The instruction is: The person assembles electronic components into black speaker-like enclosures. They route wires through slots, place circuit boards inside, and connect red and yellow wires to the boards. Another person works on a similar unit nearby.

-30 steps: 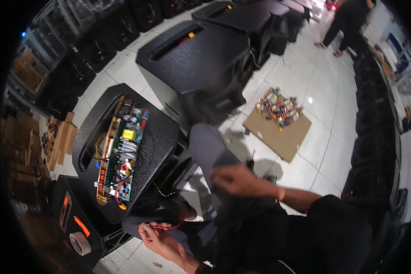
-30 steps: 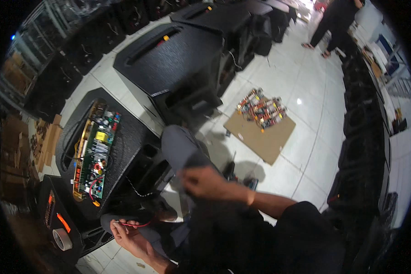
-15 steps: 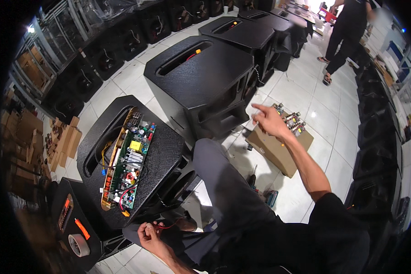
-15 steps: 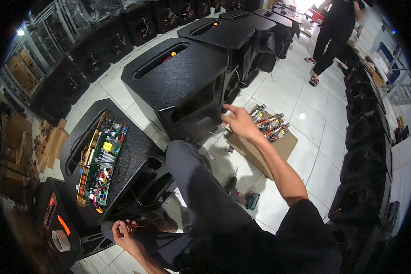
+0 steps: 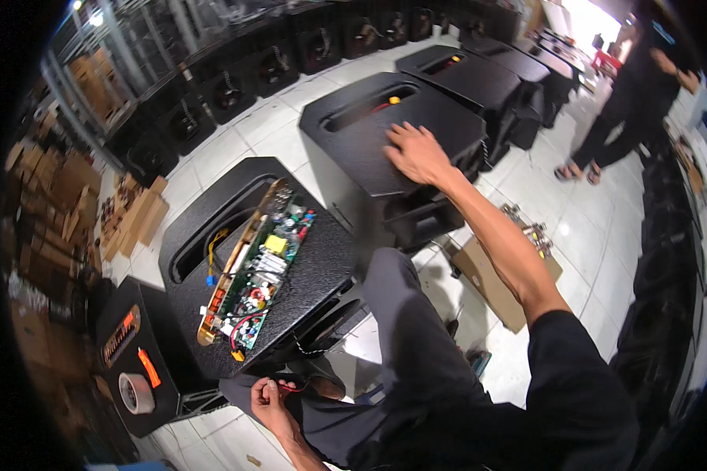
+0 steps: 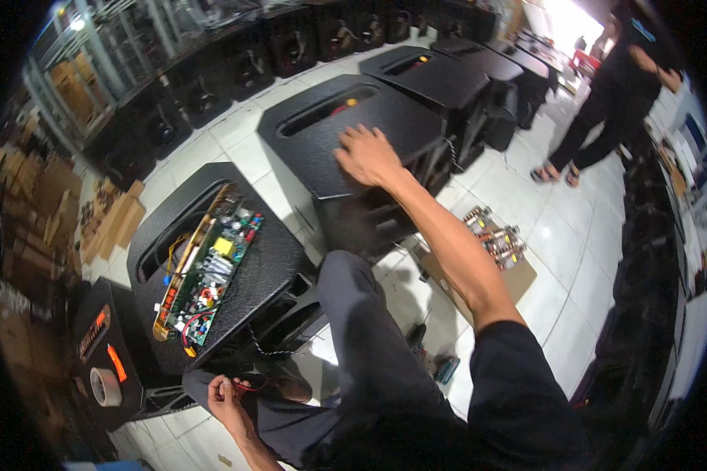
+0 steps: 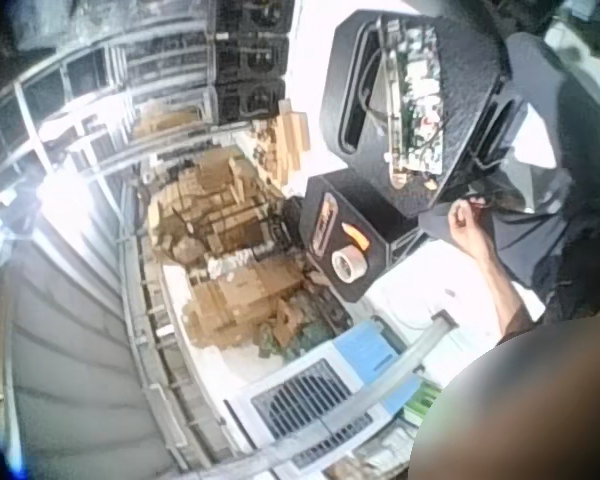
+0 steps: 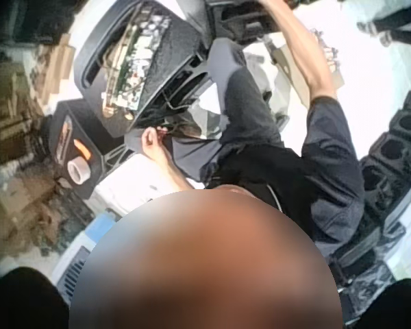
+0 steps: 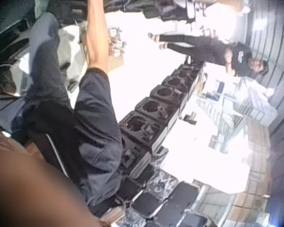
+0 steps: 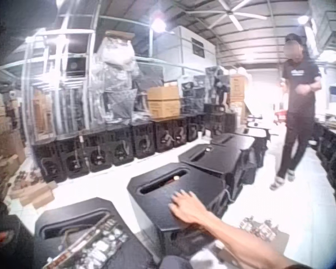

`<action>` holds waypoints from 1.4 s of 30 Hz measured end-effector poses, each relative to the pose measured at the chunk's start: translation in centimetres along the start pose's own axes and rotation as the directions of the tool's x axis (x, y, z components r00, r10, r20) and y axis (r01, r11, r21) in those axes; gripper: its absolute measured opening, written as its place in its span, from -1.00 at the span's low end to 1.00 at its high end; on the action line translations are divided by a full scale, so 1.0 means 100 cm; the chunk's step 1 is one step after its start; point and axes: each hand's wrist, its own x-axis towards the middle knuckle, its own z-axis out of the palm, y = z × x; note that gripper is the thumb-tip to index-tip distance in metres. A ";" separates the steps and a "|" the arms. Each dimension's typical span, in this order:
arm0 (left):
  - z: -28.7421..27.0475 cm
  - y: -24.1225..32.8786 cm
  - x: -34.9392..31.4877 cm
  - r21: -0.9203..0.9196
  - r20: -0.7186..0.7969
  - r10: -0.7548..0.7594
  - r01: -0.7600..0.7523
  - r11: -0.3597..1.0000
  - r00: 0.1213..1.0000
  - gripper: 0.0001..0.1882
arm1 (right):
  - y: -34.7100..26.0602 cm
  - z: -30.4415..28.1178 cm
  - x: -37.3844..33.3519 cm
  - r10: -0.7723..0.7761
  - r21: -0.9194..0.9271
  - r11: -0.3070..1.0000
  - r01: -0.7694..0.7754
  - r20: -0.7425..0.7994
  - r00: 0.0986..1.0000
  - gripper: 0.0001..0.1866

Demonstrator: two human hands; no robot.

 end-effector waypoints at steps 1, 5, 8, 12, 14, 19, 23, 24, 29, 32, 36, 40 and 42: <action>0.002 0.003 -0.001 0.008 -0.011 -0.008 0.008 1.000 1.000 -0.86 | -0.006 -0.003 0.003 -0.005 0.076 0.997 0.005 -0.007 1.000 -0.51; 0.006 0.007 0.003 0.047 -0.025 -0.088 0.089 0.995 0.996 -0.86 | -0.011 -0.002 -0.034 0.163 0.331 0.941 -0.068 -0.268 0.950 -0.59; 0.005 0.001 0.004 0.000 -0.007 -0.118 0.118 0.993 0.993 -0.86 | -0.011 0.003 -0.037 0.224 0.290 0.946 -0.147 -0.255 0.940 -0.62; -0.003 -0.006 0.002 0.022 0.045 -0.116 0.115 0.993 0.992 -0.85 | 0.023 0.026 -0.040 0.191 0.408 0.911 -0.059 -0.292 0.937 -0.61; -0.006 -0.009 0.003 -0.008 0.074 -0.106 0.107 0.994 0.992 -0.85 | 0.040 0.035 -0.039 0.221 0.390 0.916 -0.095 -0.291 0.931 -0.59; -0.010 -0.021 0.001 -0.121 0.145 -0.088 0.106 0.987 0.986 -0.83 | 0.076 0.056 -0.035 0.264 0.393 0.910 -0.133 -0.300 0.917 -0.55; -0.011 -0.016 0.002 -0.026 0.150 -0.167 0.172 0.985 0.974 -0.80 | 0.077 0.060 -0.035 0.296 0.452 0.884 -0.119 -0.346 0.890 -0.55; -0.010 -0.014 0.003 0.006 0.149 -0.167 0.168 0.986 0.975 -0.80 | 0.080 0.062 -0.036 0.303 0.462 0.879 -0.118 -0.352 0.885 -0.55; -0.003 -0.030 -0.001 0.332 0.147 -0.184 0.127 0.935 0.972 -0.73 | 0.096 0.053 -0.048 0.334 0.536 0.839 -0.096 -0.368 0.868 -0.54; -0.015 -0.006 0.005 0.293 0.448 -0.319 0.200 0.935 0.835 -0.73 | 0.076 0.046 -0.056 0.302 0.505 0.861 -0.066 -0.401 0.865 -0.49; -0.019 0.016 0.006 0.481 0.590 -0.401 0.093 0.872 0.701 -0.75 | 0.070 0.045 -0.068 0.338 0.570 0.819 -0.068 -0.383 0.859 -0.46; -0.021 0.024 0.016 0.556 0.645 -0.393 -0.051 0.829 0.655 -0.77 | 0.040 0.052 -0.069 0.340 0.553 0.832 -0.043 -0.447 0.828 -0.46; -0.019 0.020 0.021 0.647 0.589 -0.460 -0.046 0.761 0.664 -0.74 | 0.038 0.062 -0.070 0.373 0.601 0.799 0.000 -0.496 0.784 -0.55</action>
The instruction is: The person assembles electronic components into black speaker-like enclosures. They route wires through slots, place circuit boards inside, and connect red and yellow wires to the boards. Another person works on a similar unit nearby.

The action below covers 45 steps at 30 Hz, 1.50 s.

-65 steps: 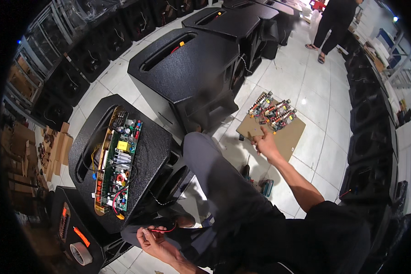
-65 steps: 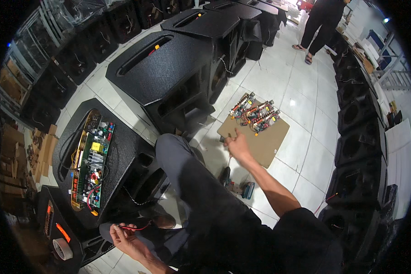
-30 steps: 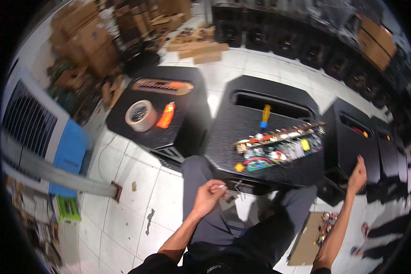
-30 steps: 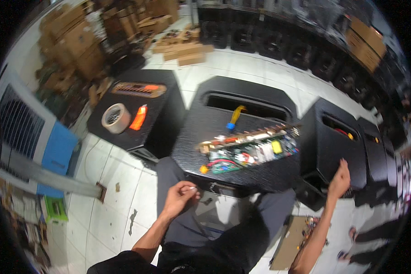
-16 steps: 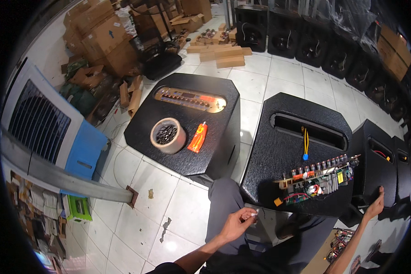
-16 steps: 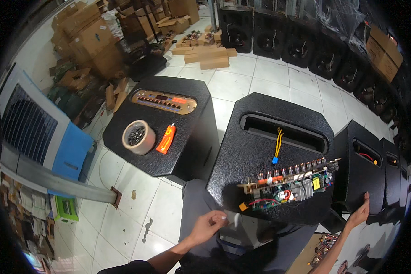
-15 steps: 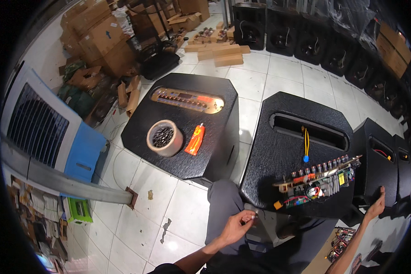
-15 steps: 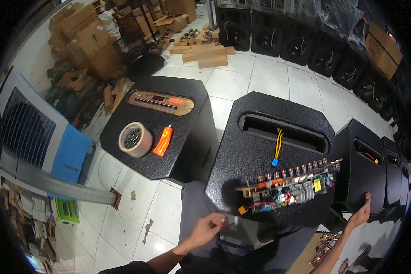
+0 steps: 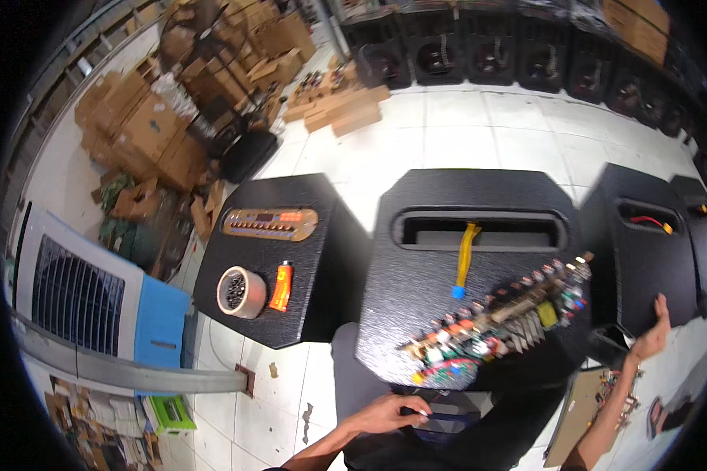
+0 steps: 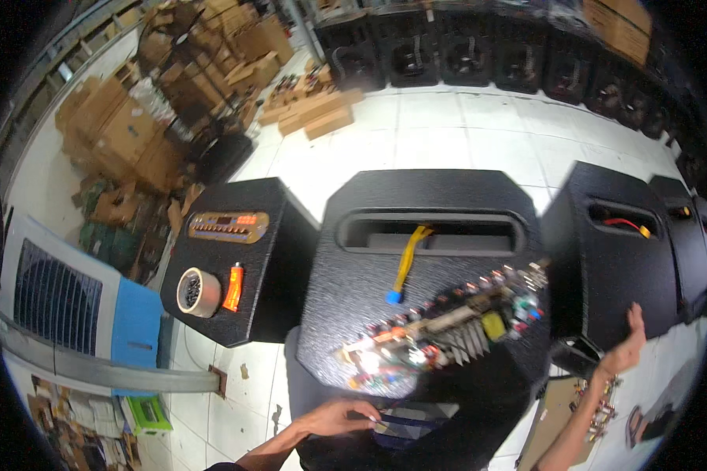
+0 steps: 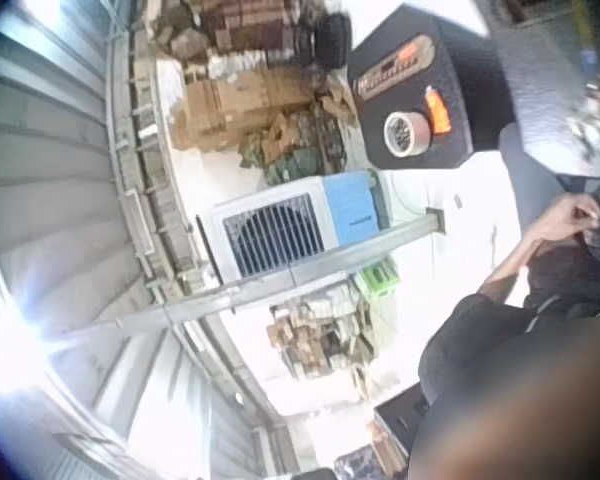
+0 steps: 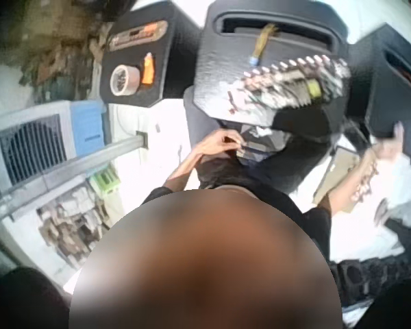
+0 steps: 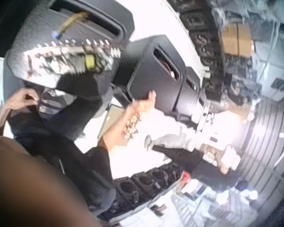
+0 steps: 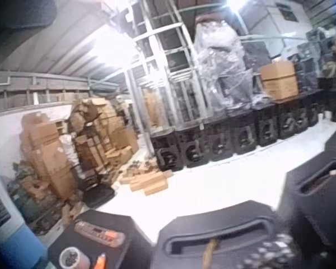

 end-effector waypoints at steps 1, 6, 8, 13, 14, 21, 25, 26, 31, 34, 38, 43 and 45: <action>0.002 0.003 0.007 -0.021 -0.034 0.034 -0.035 0.999 0.999 -0.73 | -0.005 -0.006 0.001 -0.096 -0.083 0.992 0.095 0.001 0.995 -0.59; 0.017 0.015 0.012 -0.117 -0.261 -0.123 0.095 0.989 0.957 -0.76 | -0.075 0.016 0.012 -0.265 -0.355 0.901 0.249 0.004 0.964 -0.77; 0.020 -0.010 0.002 -0.233 -0.369 -0.080 -0.009 0.972 0.926 -0.82 | -0.089 0.037 0.010 -0.330 -0.345 0.878 0.331 0.065 0.942 -0.80; 0.018 0.007 0.019 -0.107 -0.301 -0.073 0.042 0.993 0.951 -0.81 | -0.062 0.010 0.009 -0.280 -0.212 0.939 0.270 -0.020 0.960 -0.77; 0.019 0.006 0.018 -0.090 -0.284 -0.069 0.045 0.995 0.956 -0.81 | -0.064 0.004 0.007 -0.282 -0.203 0.940 0.275 -0.003 0.960 -0.75; 0.018 0.011 0.018 -0.110 -0.233 -0.070 0.046 0.993 0.970 -0.82 | -0.077 0.005 -0.007 -0.261 -0.165 0.955 0.248 -0.062 0.963 -0.76; 0.031 0.025 0.022 -0.088 -0.212 -0.097 0.080 0.993 0.972 -0.81 | -0.069 -0.001 -0.006 -0.260 -0.148 0.958 0.245 -0.090 0.961 -0.77; 0.032 0.030 0.029 -0.061 -0.198 -0.113 0.102 0.993 0.974 -0.81 | -0.064 -0.004 -0.002 -0.261 -0.153 0.957 0.245 -0.090 0.961 -0.77; 0.023 0.025 0.056 -0.009 -0.127 -0.093 0.092 0.996 0.988 -0.76 | -0.065 -0.001 0.009 -0.280 -0.151 0.952 0.266 -0.082 0.956 -0.78; 0.005 0.076 0.048 0.122 -0.080 0.024 -0.014 0.992 0.996 -0.73 | -0.094 0.028 0.000 -0.244 -0.190 0.942 0.278 0.184 0.952 -0.71; 0.002 0.061 0.038 0.444 -0.093 0.015 0.028 0.896 0.996 -0.72 | -0.079 0.007 -0.007 -0.378 -0.453 0.796 0.401 0.144 0.914 -0.75; 0.024 0.016 0.032 0.551 -0.263 0.045 0.112 0.827 0.964 -0.76 | 0.034 0.000 0.013 -0.524 -0.076 0.835 0.544 0.188 0.831 -0.66; 0.037 -0.008 0.033 0.536 -0.331 0.072 0.124 0.835 0.941 -0.79 | 0.032 -0.002 0.014 -0.594 -0.073 0.793 0.605 0.131 0.794 -0.67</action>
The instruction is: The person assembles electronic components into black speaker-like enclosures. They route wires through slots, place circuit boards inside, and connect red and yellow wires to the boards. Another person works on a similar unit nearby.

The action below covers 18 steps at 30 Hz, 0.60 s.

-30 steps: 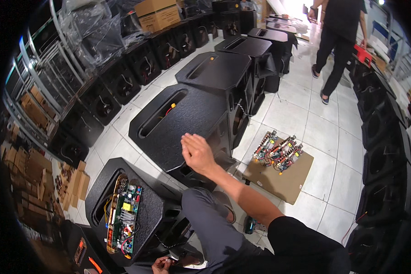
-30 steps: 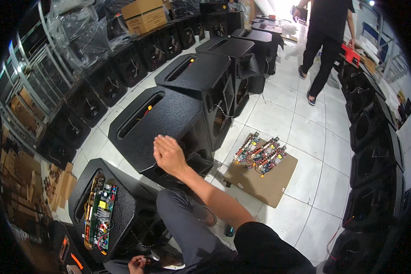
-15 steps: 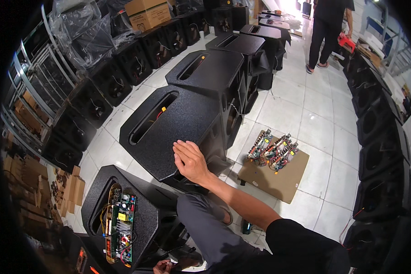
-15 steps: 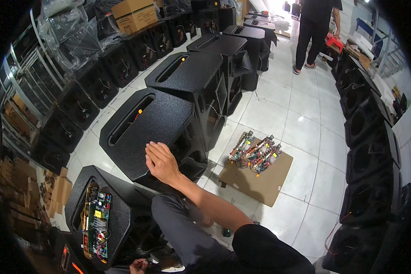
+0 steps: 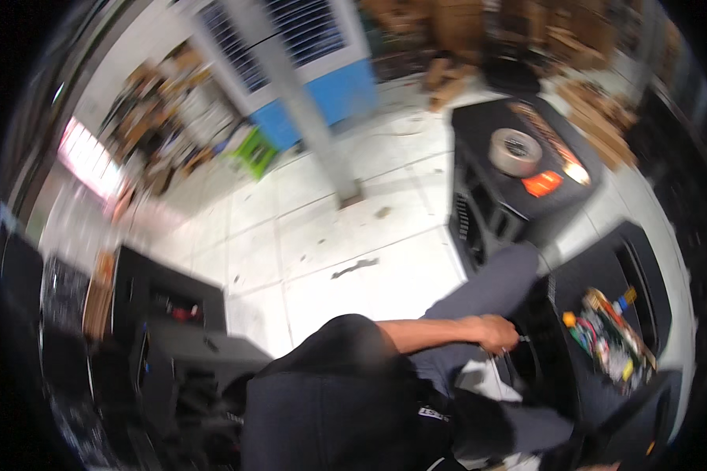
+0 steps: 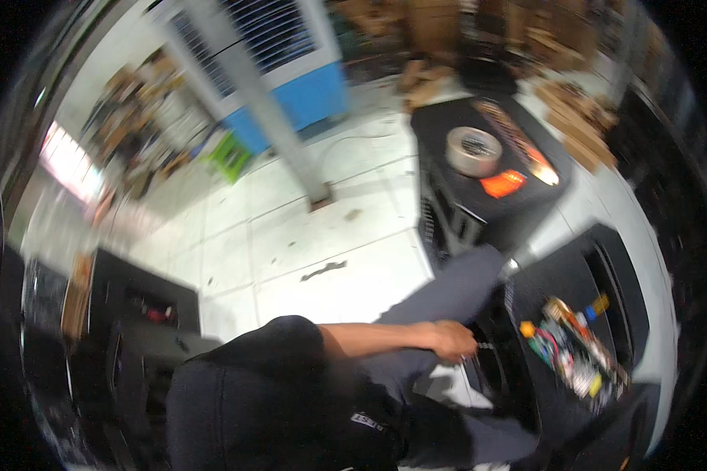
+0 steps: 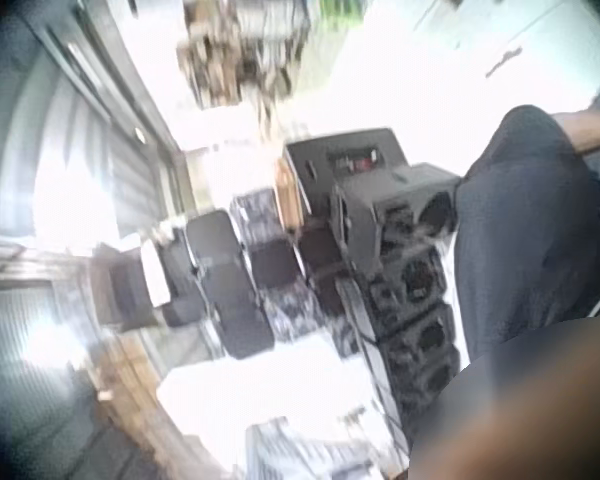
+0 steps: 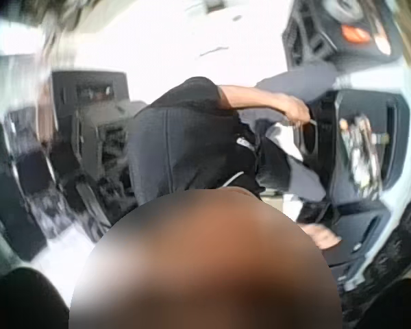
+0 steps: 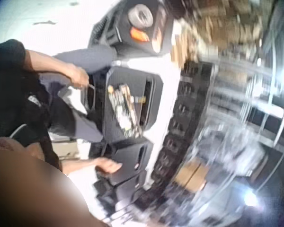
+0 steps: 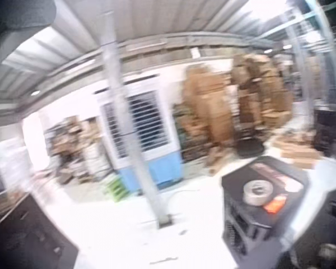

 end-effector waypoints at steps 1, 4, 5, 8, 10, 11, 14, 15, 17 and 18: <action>0.020 -0.012 0.008 0.038 0.000 0.004 -0.004 0.999 1.000 -0.80 | -0.005 -0.006 0.005 0.008 -0.050 0.999 -0.009 -0.015 1.000 -0.67; 0.022 0.007 0.005 0.026 -0.090 -0.025 0.028 0.999 0.996 -0.81 | -0.009 -0.022 0.011 -0.079 0.136 0.988 0.070 0.061 0.995 -0.67; 0.038 0.005 0.013 0.063 -0.139 -0.019 0.028 0.998 0.990 -0.81 | -0.014 -0.018 0.018 -0.106 0.198 0.976 0.087 0.088 0.990 -0.67; 0.057 -0.002 0.026 0.062 -0.217 0.039 -0.027 0.998 0.975 -0.80 | -0.011 0.001 0.028 -0.153 0.314 0.944 0.099 0.153 0.976 -0.67; 0.044 0.002 0.022 -0.090 -0.220 0.056 -0.077 0.993 0.974 -0.78 | -0.003 0.012 0.031 -0.166 0.355 0.930 0.092 0.182 0.969 -0.67; 0.039 0.005 0.020 -0.298 -0.291 0.087 -0.177 0.938 0.953 -0.78 | 0.002 0.014 0.033 -0.172 0.371 0.924 0.089 0.197 0.965 -0.67; -0.028 0.034 -0.041 -0.716 -0.413 0.099 -0.390 0.579 0.905 -0.75 | 0.022 0.011 0.028 -0.149 0.393 0.919 0.043 0.242 0.959 -0.67; -0.039 0.038 -0.061 -0.790 -0.408 0.077 -0.394 0.470 0.910 -0.74 | 0.026 0.013 0.026 -0.137 0.407 0.913 0.022 0.255 0.957 -0.66; -0.054 0.054 -0.093 -0.837 -0.423 0.050 -0.411 0.362 0.905 -0.74 | -0.016 0.014 0.017 -0.124 0.430 0.903 -0.009 0.279 0.952 -0.66; -0.060 0.061 -0.108 -0.823 -0.441 0.041 -0.422 0.380 0.896 -0.75 | -0.052 0.014 0.009 -0.112 0.443 0.896 -0.030 0.291 0.950 -0.66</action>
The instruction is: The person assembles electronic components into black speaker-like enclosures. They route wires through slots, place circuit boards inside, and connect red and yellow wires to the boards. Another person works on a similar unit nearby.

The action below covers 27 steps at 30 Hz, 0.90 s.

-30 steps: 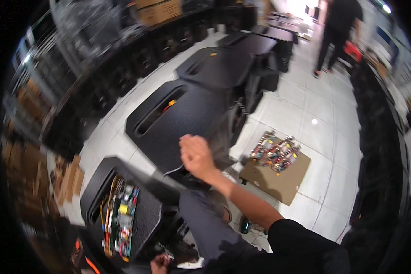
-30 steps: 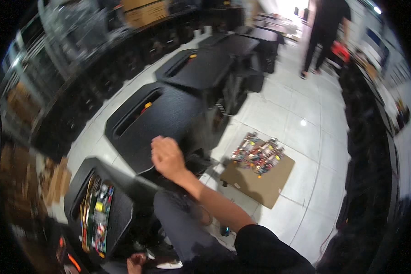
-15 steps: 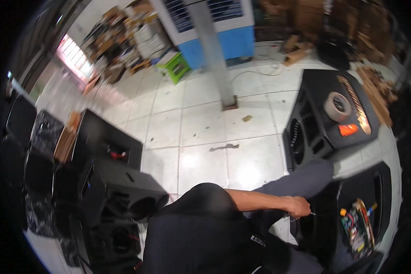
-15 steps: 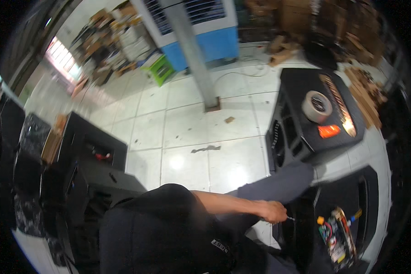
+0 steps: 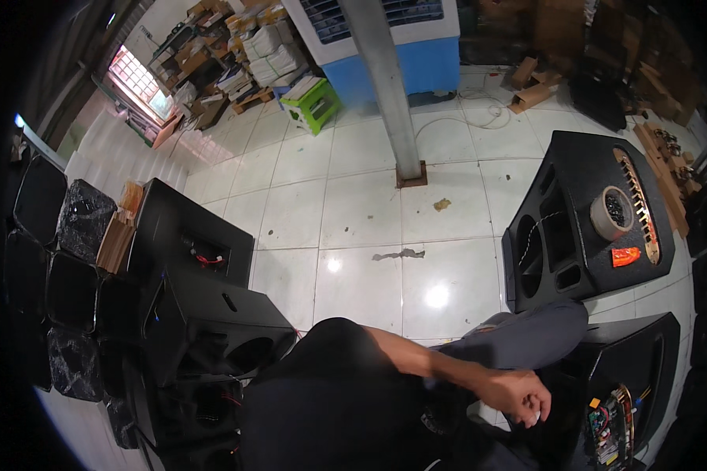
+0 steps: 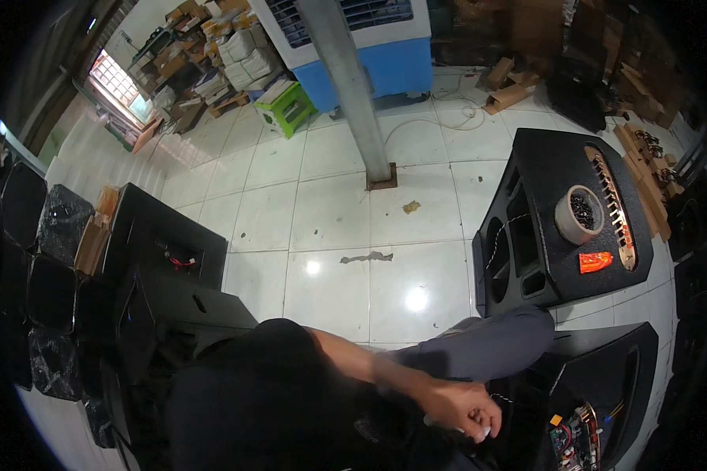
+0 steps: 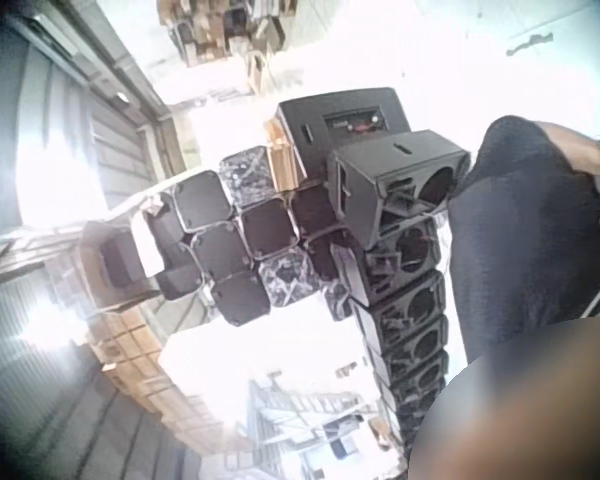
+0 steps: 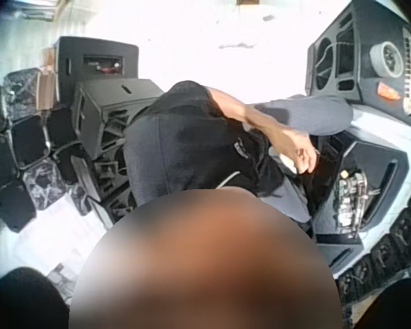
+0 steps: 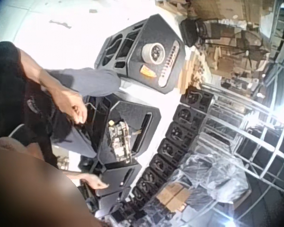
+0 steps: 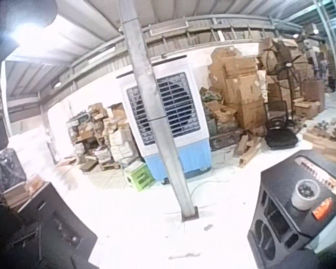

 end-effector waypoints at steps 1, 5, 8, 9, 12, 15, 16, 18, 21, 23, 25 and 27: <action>0.005 0.011 -0.006 0.017 -0.020 0.017 -0.016 1.000 1.000 -0.76 | -0.038 0.019 -0.002 0.011 0.021 1.000 -0.011 0.011 1.000 -0.66; 0.034 0.026 -0.006 0.063 -0.012 0.185 -0.184 0.981 0.983 -0.77 | -0.219 0.096 -0.016 0.150 0.298 0.929 -0.219 0.236 0.960 -0.65; 0.052 0.017 0.001 0.173 -0.051 0.238 -0.226 0.959 0.970 -0.75 | -0.312 0.126 -0.024 0.189 0.506 0.741 -0.442 0.475 0.860 -0.65; 0.053 0.015 0.002 0.223 -0.044 0.272 -0.256 0.941 0.961 -0.75 | -0.332 0.133 -0.030 0.198 0.547 0.677 -0.493 0.509 0.838 -0.65; 0.034 0.021 -0.002 0.272 -0.156 0.078 -0.033 0.962 0.985 -0.74 | -0.342 0.137 -0.042 0.245 0.606 0.572 -0.553 0.517 0.820 -0.64; -0.021 0.003 -0.020 0.417 -0.417 0.070 0.123 0.901 0.906 -0.75 | -0.344 0.138 -0.028 0.291 0.456 0.559 -0.692 0.674 0.679 -0.64; -0.060 0.003 -0.034 0.428 -0.517 0.044 0.213 0.879 0.855 -0.76 | -0.346 0.137 -0.014 0.320 0.386 0.554 -0.738 0.719 0.617 -0.64; -0.154 0.003 -0.085 0.364 -0.757 0.019 0.397 0.843 0.654 -0.77 | -0.353 0.140 0.002 0.241 0.411 0.634 -0.655 0.699 0.673 -0.64; -0.295 0.023 -0.245 0.108 -0.983 0.003 0.569 0.815 0.182 -0.78 | -0.330 0.156 -0.020 0.171 0.417 0.643 -0.643 0.739 0.651 -0.61; -0.334 0.060 -0.399 -0.080 -0.993 -0.009 0.608 0.790 -0.119 -0.79 | -0.329 0.159 -0.036 0.156 0.404 0.577 -0.709 0.798 0.582 -0.58; -0.337 0.126 -0.492 -0.268 -0.952 -0.100 0.637 0.723 -0.288 -0.77 | -0.313 0.186 -0.077 0.197 0.513 0.548 -0.661 0.688 0.698 -0.58; -0.402 0.095 -0.401 -0.358 -0.899 0.037 0.780 0.513 -0.436 -0.80 | -0.313 0.196 -0.064 0.323 0.415 0.552 -0.724 0.693 0.644 -0.71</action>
